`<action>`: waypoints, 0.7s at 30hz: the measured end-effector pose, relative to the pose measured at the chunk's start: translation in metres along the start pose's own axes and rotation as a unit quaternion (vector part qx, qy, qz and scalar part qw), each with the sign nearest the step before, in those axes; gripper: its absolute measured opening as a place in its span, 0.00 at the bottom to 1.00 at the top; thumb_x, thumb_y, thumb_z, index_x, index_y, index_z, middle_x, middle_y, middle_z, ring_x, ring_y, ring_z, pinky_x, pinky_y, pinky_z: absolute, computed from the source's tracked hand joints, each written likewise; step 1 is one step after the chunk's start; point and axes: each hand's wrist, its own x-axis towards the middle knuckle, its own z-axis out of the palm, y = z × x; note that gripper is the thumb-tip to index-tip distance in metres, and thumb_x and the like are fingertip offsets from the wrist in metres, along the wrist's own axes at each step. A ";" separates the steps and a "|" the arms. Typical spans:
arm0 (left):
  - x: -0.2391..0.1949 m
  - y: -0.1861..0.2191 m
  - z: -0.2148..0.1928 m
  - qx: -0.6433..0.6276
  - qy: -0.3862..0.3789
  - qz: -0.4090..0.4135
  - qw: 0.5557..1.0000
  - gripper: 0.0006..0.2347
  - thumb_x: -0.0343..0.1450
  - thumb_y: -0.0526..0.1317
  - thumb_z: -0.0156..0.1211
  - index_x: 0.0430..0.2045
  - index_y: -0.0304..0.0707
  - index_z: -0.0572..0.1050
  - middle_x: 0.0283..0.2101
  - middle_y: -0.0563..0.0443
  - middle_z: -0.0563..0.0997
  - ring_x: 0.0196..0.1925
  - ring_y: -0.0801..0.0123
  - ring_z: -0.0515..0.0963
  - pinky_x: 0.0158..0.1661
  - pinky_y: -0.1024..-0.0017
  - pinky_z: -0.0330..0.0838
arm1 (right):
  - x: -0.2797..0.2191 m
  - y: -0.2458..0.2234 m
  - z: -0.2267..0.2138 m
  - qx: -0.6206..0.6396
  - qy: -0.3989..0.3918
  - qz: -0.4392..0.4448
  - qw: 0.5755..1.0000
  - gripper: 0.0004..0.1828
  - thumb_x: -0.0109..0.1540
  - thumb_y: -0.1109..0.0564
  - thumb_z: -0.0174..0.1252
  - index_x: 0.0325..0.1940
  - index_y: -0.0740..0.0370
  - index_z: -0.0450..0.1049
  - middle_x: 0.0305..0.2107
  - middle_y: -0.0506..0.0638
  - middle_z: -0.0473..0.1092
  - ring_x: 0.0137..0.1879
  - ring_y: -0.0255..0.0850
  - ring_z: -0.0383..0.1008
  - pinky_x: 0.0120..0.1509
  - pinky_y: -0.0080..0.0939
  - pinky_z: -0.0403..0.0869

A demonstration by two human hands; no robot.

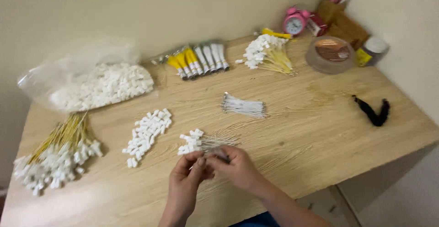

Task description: Assembling small white plastic connectors onto thin metal wires by hand

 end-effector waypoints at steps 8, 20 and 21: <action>0.018 0.028 0.014 -0.229 0.080 -0.028 0.970 0.15 0.69 0.32 0.56 0.50 0.27 0.68 0.41 0.41 0.77 0.44 0.54 0.81 0.46 0.61 0.77 | 0.023 -0.014 -0.010 -0.110 0.046 -0.102 0.988 0.02 0.55 0.63 0.64 0.30 0.63 0.77 0.20 0.53 0.71 0.29 0.37 0.71 0.35 0.39 0.73; 0.041 0.019 0.008 -0.308 0.044 -0.016 0.950 0.11 0.70 0.34 0.59 0.44 0.33 0.73 0.44 0.40 0.81 0.42 0.56 0.83 0.40 0.67 0.80 | 0.040 -0.039 0.012 -0.242 0.039 -0.131 0.961 0.04 0.55 0.60 0.66 0.29 0.61 0.77 0.17 0.52 0.68 0.24 0.40 0.70 0.28 0.38 0.70; 0.041 0.017 0.008 -0.311 0.044 -0.018 0.949 0.10 0.70 0.33 0.59 0.44 0.33 0.74 0.43 0.39 0.81 0.42 0.53 0.83 0.40 0.65 0.80 | 0.040 -0.041 0.013 -0.244 0.048 -0.127 0.960 0.03 0.56 0.60 0.65 0.30 0.61 0.78 0.17 0.50 0.68 0.23 0.37 0.69 0.27 0.35 0.69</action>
